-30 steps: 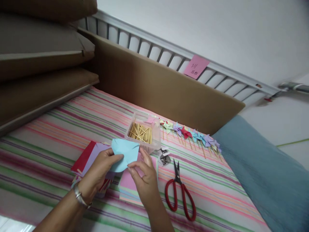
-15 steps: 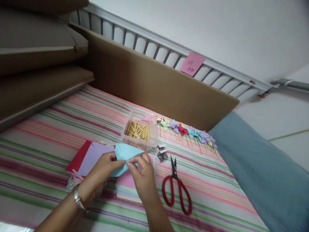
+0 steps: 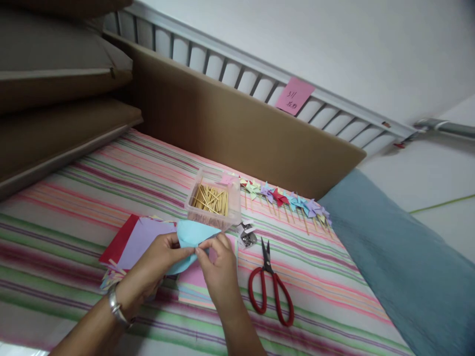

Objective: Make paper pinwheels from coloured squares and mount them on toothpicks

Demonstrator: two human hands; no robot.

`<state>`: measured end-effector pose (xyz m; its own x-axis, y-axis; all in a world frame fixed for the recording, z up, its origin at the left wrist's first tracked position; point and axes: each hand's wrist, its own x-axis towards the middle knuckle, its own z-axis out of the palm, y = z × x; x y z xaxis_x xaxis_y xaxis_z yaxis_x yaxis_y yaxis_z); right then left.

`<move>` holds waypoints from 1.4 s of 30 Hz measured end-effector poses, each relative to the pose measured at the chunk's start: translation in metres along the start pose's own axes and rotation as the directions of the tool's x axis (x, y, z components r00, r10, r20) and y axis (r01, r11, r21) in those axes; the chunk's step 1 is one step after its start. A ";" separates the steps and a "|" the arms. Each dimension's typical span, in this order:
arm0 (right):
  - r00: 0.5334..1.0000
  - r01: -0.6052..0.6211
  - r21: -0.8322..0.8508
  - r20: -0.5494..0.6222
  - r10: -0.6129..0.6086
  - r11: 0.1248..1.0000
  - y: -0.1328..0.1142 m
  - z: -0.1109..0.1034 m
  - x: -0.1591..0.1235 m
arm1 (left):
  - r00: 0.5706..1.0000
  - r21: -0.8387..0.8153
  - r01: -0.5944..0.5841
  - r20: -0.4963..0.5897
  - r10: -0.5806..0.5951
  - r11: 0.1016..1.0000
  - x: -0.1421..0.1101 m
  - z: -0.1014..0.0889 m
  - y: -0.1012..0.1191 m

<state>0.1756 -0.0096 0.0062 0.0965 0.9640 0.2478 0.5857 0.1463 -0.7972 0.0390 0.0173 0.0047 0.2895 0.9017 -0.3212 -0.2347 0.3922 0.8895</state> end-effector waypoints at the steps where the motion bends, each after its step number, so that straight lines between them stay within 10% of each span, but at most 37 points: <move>1: 1.000 -0.002 0.000 -0.002 0.002 1.000 0.000 0.000 0.000 | 1.000 0.004 0.001 -0.008 -0.001 1.000 0.000 0.000 0.000; 25: 0.997 -0.077 0.038 -0.001 0.077 0.996 0.003 0.004 -0.002 | 0.999 0.028 0.020 0.046 -0.021 0.999 0.003 -0.004 -0.003; 34: 0.990 -0.093 0.069 -0.102 0.099 0.993 0.000 -0.032 0.008 | 0.998 0.180 0.048 0.028 -0.054 0.982 -0.001 -0.008 0.006; 42: 0.942 -0.141 -0.001 0.307 0.134 0.990 -0.013 -0.045 -0.002 | 0.945 0.328 -0.006 0.310 -0.102 0.945 -0.002 0.002 -0.005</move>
<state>0.2034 -0.0238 0.0407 -0.0779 0.9960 -0.0428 0.5670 0.0090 -0.8237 0.0415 0.0128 0.0019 0.5850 0.7561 -0.2935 0.0806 0.3059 0.9487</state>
